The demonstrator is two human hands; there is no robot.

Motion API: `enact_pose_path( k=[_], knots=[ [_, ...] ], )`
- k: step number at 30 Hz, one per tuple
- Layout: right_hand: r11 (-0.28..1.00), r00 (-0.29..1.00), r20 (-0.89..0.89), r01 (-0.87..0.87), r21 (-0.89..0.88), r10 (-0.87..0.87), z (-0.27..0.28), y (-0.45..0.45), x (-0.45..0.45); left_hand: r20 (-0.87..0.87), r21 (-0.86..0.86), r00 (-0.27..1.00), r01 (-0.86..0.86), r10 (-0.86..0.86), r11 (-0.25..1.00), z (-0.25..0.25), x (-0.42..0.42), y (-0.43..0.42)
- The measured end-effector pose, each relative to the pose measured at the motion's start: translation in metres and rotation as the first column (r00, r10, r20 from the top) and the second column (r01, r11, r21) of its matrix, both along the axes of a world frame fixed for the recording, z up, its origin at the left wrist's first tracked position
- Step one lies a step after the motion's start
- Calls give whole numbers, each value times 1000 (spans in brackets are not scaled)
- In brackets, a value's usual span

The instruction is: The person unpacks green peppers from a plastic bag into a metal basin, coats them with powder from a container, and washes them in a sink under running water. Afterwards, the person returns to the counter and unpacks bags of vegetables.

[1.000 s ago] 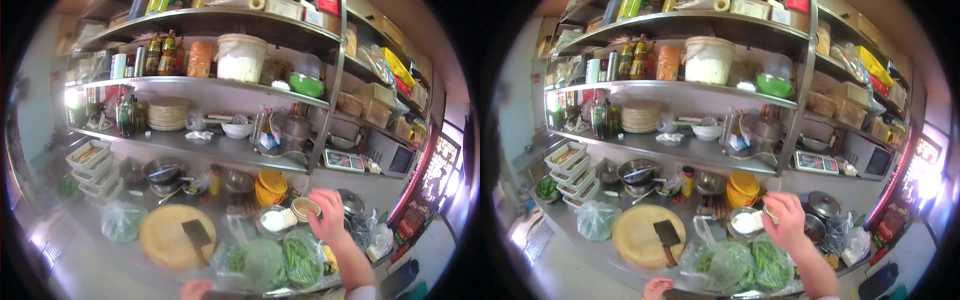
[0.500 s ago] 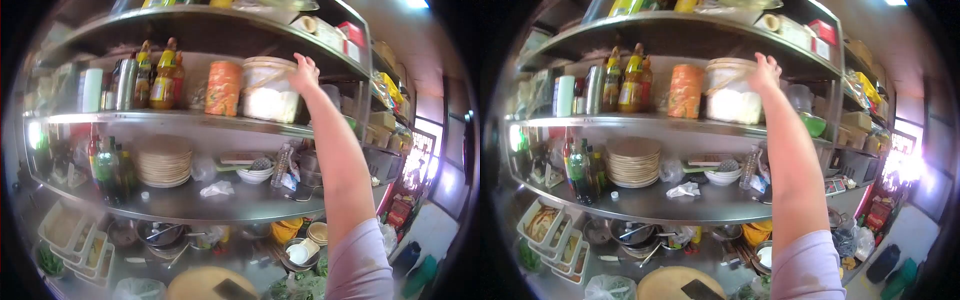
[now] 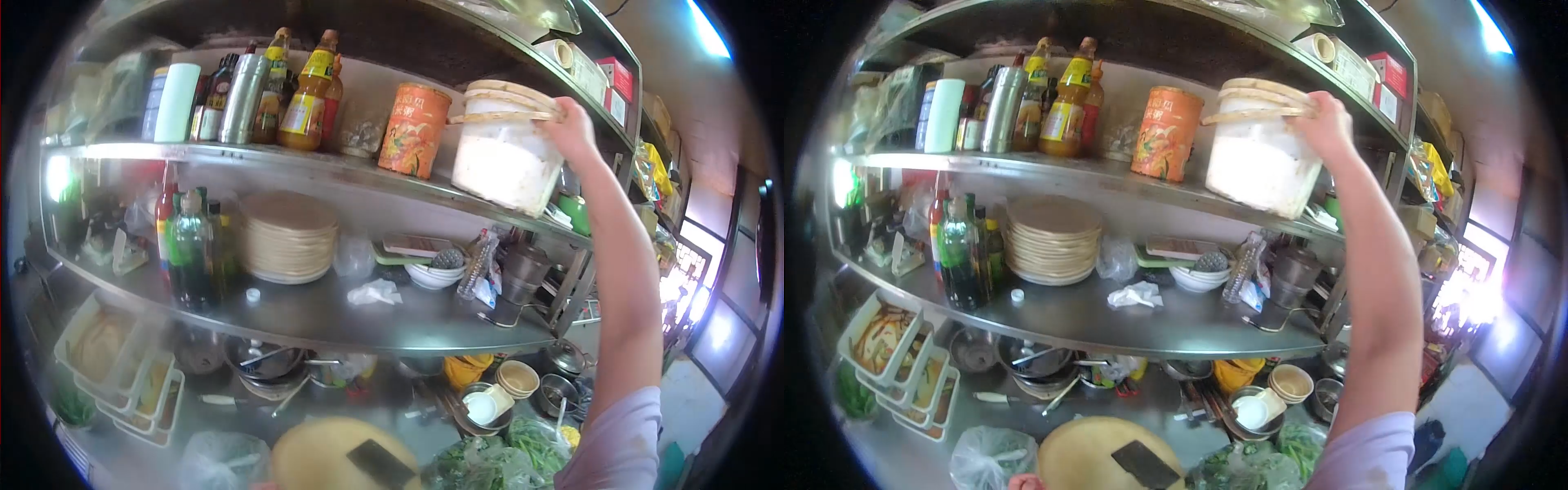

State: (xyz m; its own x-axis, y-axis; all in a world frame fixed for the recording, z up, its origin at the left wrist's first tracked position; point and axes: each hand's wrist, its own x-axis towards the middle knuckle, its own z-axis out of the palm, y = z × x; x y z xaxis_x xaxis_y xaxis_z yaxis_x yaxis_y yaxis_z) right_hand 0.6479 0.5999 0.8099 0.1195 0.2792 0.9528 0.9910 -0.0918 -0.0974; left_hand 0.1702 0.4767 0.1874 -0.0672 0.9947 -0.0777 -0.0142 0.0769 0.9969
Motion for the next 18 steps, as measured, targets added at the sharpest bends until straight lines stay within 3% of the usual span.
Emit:
enact_pose_path(
  k=[2,3,5,6,7,9,12,13,14,15,16,18],
  knots=[
    [998,997,-46,-65,-3,65,-1,-37,-5,18,25,999,45,-46,999,-5,7,1],
    [998,1000,-18,4,67,-3,-13,-65,-29,22,30,998,66,-66,997,-7,9,-3],
    [983,984,-26,-176,43,178,-15,-103,-14,-70,56,992,109,-106,992,1,12,-15],
    [971,975,77,-216,103,209,-16,-121,-3,89,88,993,71,-79,994,-23,18,-17],
    [955,958,26,-286,83,285,-12,-145,7,244,105,969,18,-43,994,-50,25,-26],
    [913,917,-49,-387,130,396,-25,-191,-2,180,96,984,-27,9,995,-39,38,-52],
    [783,769,-149,-605,142,621,-58,-223,16,298,108,954,-74,39,991,-45,46,-97],
    [871,867,86,-489,-52,491,-80,-224,21,341,116,939,-93,48,989,-38,51,-115],
    [927,860,349,-323,-194,372,-108,-226,10,362,84,931,-95,59,992,-29,53,-132],
    [712,747,-64,-653,-260,662,-146,-217,4,382,69,922,-99,65,993,-20,54,-144],
    [460,441,-447,-885,-72,778,-184,-208,-3,402,65,913,-103,68,993,-13,51,-154],
    [414,406,-601,-900,-134,689,-263,-198,-74,383,76,919,-129,91,989,-6,40,-171]
  ],
)
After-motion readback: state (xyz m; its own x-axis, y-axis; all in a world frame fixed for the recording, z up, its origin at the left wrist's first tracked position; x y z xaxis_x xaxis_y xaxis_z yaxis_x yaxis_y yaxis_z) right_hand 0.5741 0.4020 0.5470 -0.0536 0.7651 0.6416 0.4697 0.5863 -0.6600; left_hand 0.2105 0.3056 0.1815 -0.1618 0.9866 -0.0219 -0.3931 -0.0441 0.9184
